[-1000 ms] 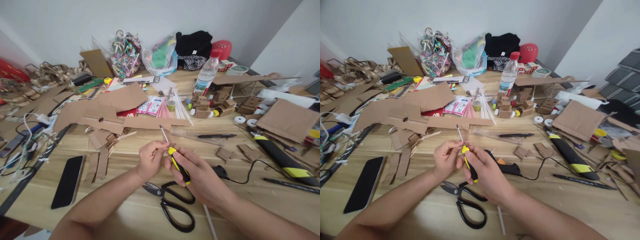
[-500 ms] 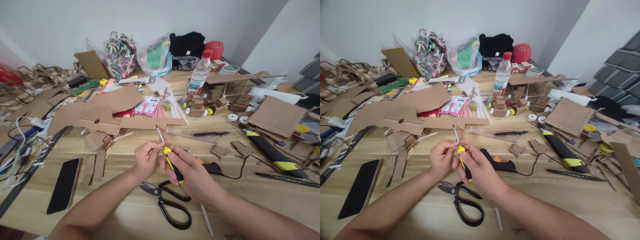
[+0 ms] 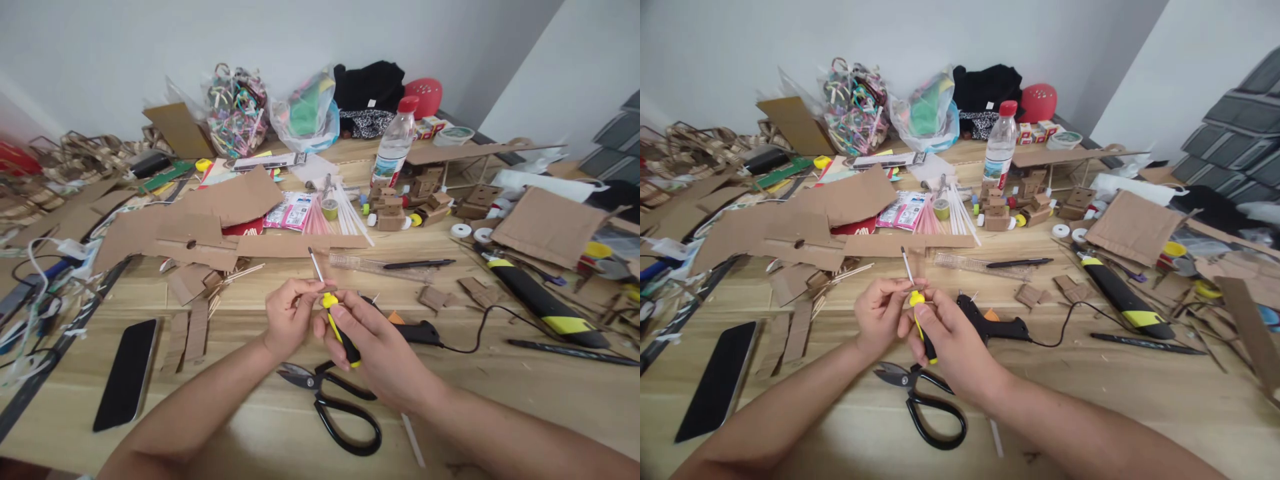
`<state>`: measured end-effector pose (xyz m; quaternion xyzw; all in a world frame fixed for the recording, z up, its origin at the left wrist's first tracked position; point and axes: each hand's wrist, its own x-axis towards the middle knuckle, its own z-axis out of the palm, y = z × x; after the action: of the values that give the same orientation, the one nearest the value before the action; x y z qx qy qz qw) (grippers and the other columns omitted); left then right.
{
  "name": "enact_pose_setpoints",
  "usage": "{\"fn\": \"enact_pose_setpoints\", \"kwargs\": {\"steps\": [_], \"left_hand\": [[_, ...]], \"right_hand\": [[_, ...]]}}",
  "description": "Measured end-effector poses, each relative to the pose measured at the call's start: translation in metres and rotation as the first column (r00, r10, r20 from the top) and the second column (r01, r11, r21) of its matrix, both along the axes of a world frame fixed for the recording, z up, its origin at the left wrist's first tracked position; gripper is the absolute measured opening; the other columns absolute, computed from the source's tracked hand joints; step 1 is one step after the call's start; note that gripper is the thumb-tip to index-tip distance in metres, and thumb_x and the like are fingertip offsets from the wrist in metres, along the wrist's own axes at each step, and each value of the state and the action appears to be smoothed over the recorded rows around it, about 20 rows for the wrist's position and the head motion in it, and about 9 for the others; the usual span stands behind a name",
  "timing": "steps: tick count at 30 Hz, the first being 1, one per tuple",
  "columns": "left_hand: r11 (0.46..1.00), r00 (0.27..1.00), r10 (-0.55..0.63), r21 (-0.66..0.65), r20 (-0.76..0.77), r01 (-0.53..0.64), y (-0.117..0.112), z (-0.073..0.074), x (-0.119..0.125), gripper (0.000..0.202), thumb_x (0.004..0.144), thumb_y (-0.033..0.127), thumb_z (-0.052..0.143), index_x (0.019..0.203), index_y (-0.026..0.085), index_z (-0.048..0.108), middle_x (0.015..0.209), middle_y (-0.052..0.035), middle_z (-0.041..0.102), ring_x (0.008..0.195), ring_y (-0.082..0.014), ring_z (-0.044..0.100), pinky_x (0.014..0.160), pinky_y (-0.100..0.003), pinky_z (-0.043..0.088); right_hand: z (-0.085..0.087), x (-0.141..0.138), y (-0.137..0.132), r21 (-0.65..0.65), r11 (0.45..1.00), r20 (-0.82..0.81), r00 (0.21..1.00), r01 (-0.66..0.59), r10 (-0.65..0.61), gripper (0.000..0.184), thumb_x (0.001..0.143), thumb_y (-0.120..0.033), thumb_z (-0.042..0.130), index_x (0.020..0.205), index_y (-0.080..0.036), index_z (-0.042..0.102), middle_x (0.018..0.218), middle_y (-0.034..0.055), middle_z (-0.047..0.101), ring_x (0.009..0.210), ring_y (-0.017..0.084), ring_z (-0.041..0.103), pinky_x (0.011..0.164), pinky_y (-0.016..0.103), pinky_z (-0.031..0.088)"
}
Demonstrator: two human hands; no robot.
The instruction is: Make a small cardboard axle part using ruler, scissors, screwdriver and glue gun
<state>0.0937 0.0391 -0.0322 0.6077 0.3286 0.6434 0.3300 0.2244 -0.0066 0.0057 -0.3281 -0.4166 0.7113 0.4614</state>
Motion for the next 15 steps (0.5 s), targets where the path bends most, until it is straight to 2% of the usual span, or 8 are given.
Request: {"fn": "enact_pose_setpoints", "kwargs": {"steps": [4,7,11,15], "left_hand": [[0.998,0.997,0.069,0.012,0.043,-0.069,0.009,0.008,0.000,0.025,0.092,0.042,0.072,0.081,0.020,0.070,0.081,-0.0049,0.082,0.076,-0.0194,0.081,0.070,-0.027,0.066],[0.994,0.994,0.111,0.022,0.008,-0.111,0.008,0.006,-0.002,0.027,0.093,0.044,0.070,0.082,0.020,0.070,0.083,-0.0054,0.083,0.078,-0.0198,0.081,0.072,-0.028,0.066],[0.997,0.993,0.045,0.063,-0.113,-0.038,-0.001,0.000,-0.005,0.024,0.097,0.041,0.065,0.086,0.021,0.074,0.085,-0.0073,0.083,0.079,-0.0191,0.081,0.069,-0.025,0.066],[0.998,0.998,0.026,0.065,-0.062,-0.022,0.003,0.004,-0.004,0.024,0.097,0.041,0.066,0.085,0.021,0.072,0.083,-0.0059,0.083,0.077,-0.0185,0.081,0.067,-0.025,0.065]], "right_hand": [[0.001,-0.001,-0.005,-0.004,1.000,-0.005,1.000,-0.022,0.022,0.035,0.095,-0.056,0.059,0.093,-0.024,0.047,0.079,-0.0031,0.064,0.048,0.007,0.041,0.051,0.028,0.030],[0.000,-0.002,-0.006,-0.017,0.999,-0.006,0.999,-0.042,0.042,0.036,0.095,-0.058,0.060,0.093,-0.024,0.046,0.074,-0.0053,0.061,0.048,0.007,0.041,0.051,0.028,0.032],[-0.001,0.000,-0.002,0.007,1.000,-0.017,1.000,-0.011,0.011,0.038,0.092,-0.058,0.063,0.092,-0.025,0.043,0.077,-0.0043,0.062,0.048,0.007,0.041,0.049,0.027,0.030],[-0.002,-0.001,-0.003,0.029,0.999,-0.025,1.000,-0.013,0.014,0.037,0.094,-0.058,0.061,0.091,-0.025,0.044,0.083,-0.0020,0.065,0.048,0.007,0.041,0.049,0.028,0.029]]}}
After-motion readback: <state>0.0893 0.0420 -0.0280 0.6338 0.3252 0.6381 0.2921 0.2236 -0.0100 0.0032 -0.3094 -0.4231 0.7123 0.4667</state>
